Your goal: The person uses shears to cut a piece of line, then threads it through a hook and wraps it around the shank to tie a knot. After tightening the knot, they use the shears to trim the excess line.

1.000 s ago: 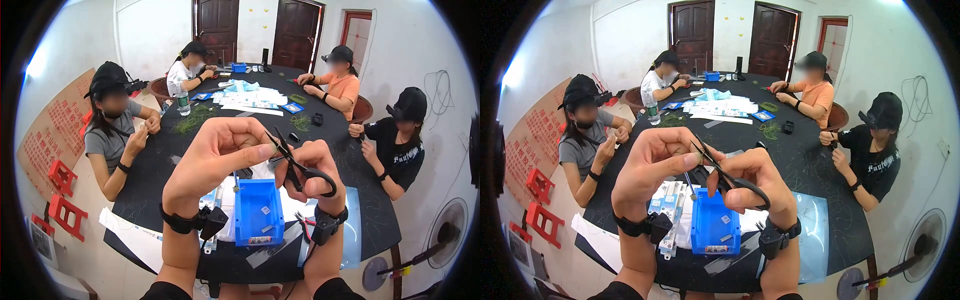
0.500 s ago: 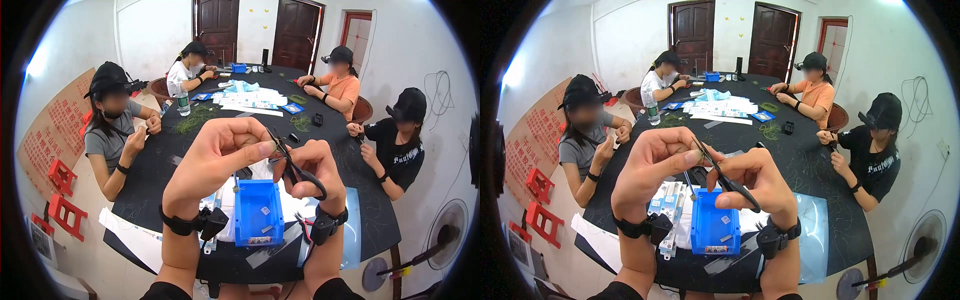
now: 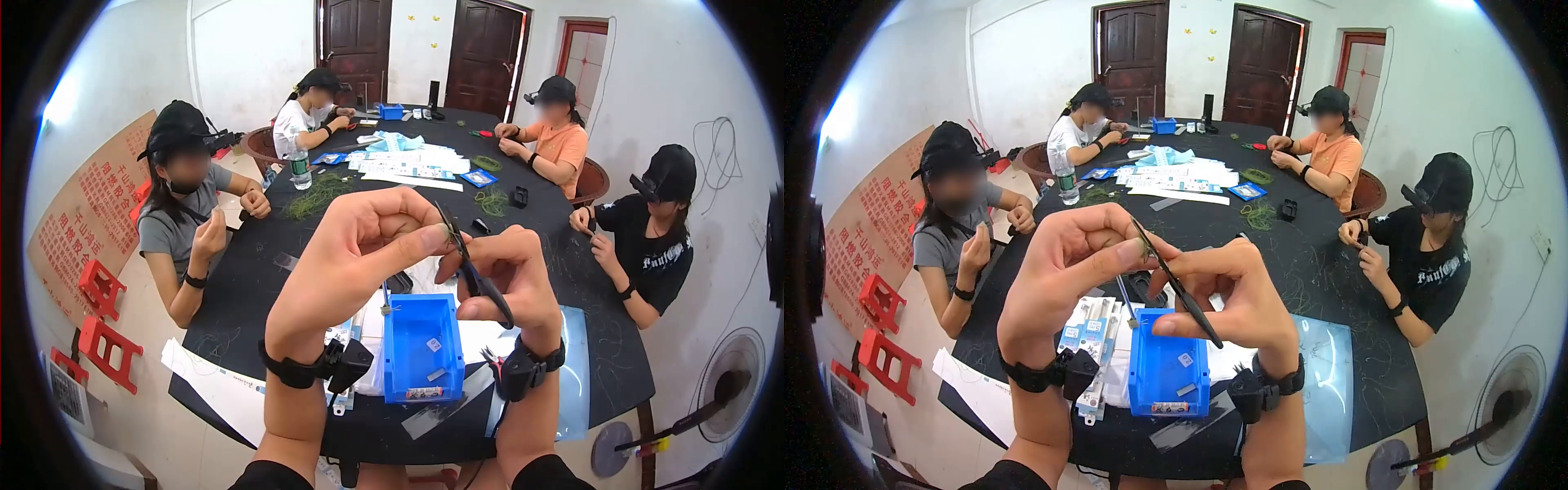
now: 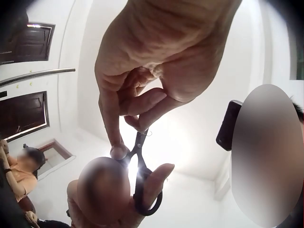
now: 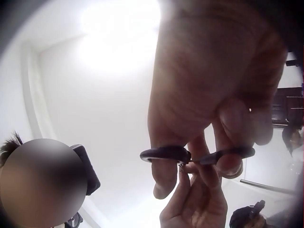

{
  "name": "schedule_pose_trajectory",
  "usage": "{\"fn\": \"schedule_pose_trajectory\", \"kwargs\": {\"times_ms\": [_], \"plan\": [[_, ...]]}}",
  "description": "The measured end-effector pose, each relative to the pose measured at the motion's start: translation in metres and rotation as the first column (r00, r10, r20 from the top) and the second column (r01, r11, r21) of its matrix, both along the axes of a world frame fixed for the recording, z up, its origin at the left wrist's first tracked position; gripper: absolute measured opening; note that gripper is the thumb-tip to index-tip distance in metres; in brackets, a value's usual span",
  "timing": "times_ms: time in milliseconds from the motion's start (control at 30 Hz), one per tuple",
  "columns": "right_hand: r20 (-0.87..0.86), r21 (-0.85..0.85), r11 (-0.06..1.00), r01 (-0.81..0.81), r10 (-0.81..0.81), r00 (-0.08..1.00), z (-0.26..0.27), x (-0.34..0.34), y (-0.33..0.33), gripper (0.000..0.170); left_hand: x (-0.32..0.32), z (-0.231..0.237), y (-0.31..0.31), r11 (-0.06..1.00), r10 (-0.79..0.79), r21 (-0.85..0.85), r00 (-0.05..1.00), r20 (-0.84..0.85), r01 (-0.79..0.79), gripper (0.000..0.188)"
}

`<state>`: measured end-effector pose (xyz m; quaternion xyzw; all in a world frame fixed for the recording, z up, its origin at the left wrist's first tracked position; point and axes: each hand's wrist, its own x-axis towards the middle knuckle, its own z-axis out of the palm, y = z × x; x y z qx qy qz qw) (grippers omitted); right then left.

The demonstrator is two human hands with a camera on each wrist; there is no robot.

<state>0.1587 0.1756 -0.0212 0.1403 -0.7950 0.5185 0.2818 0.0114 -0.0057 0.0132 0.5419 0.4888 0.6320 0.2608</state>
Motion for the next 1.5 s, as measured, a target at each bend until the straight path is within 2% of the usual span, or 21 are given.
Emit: {"fn": "schedule_pose_trajectory", "kwargs": {"times_ms": [433, 733, 1500], "plan": [[-0.091, 0.110, 0.994, 0.024, -0.014, 0.996, -0.0016, -0.0055, 0.0024, 0.042, -0.0032, 0.0011, -0.0038, 0.996, -0.072, -0.043, 0.993, 0.097, 0.077, 0.017], [-0.077, 0.088, 0.994, 0.064, -0.058, 0.995, -0.0055, -0.0053, 0.0021, 0.047, -0.0020, 0.0016, -0.0042, 0.996, -0.064, -0.053, 0.991, 0.116, 0.071, 0.016], [-0.108, 0.128, 0.980, 0.150, -0.137, 0.985, -0.0027, -0.0086, -0.0061, 0.044, -0.0026, 0.0028, -0.0041, 0.998, -0.033, -0.042, 0.995, 0.091, 0.037, 0.020]]}}
